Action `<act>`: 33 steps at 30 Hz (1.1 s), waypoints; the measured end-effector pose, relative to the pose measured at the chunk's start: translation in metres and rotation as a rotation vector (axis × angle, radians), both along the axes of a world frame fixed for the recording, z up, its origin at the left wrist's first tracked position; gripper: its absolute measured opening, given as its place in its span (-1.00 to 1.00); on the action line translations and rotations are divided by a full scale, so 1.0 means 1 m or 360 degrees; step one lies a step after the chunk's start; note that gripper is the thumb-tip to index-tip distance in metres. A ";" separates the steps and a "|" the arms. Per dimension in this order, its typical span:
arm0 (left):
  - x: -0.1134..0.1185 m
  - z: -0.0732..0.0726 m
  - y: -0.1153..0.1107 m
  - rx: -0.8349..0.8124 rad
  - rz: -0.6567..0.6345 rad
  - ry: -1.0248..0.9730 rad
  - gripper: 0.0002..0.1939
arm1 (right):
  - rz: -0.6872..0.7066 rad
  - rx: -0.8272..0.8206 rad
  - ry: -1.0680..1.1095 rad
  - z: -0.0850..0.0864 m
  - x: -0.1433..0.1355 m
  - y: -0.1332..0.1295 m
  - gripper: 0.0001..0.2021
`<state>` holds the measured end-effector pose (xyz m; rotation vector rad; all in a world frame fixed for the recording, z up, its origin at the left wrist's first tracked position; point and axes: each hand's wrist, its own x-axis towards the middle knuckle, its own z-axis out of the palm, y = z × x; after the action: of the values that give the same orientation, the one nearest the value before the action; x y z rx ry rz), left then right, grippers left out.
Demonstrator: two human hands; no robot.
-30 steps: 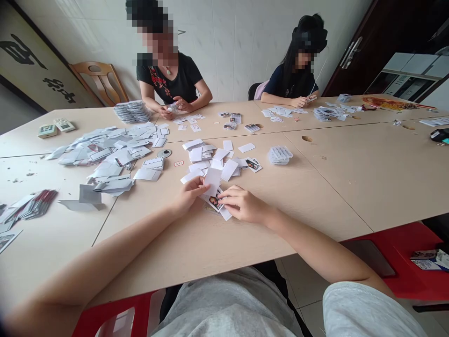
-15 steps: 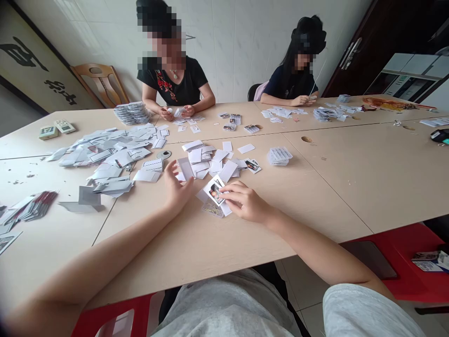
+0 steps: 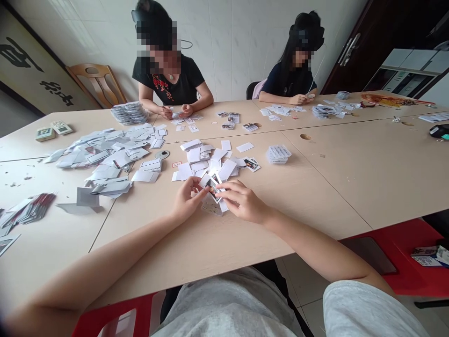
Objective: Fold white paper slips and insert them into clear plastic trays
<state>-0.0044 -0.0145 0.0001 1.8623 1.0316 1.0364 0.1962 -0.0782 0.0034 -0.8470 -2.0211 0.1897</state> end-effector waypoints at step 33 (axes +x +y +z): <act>-0.007 -0.003 -0.012 0.1061 -0.0644 0.0375 -0.66 | -0.0140 -0.0958 0.0951 0.007 -0.004 -0.001 -0.80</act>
<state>-0.0109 -0.0269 -0.0026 2.6435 0.4002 0.9953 0.1921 -0.0790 0.0101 -1.0811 -1.3637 0.9197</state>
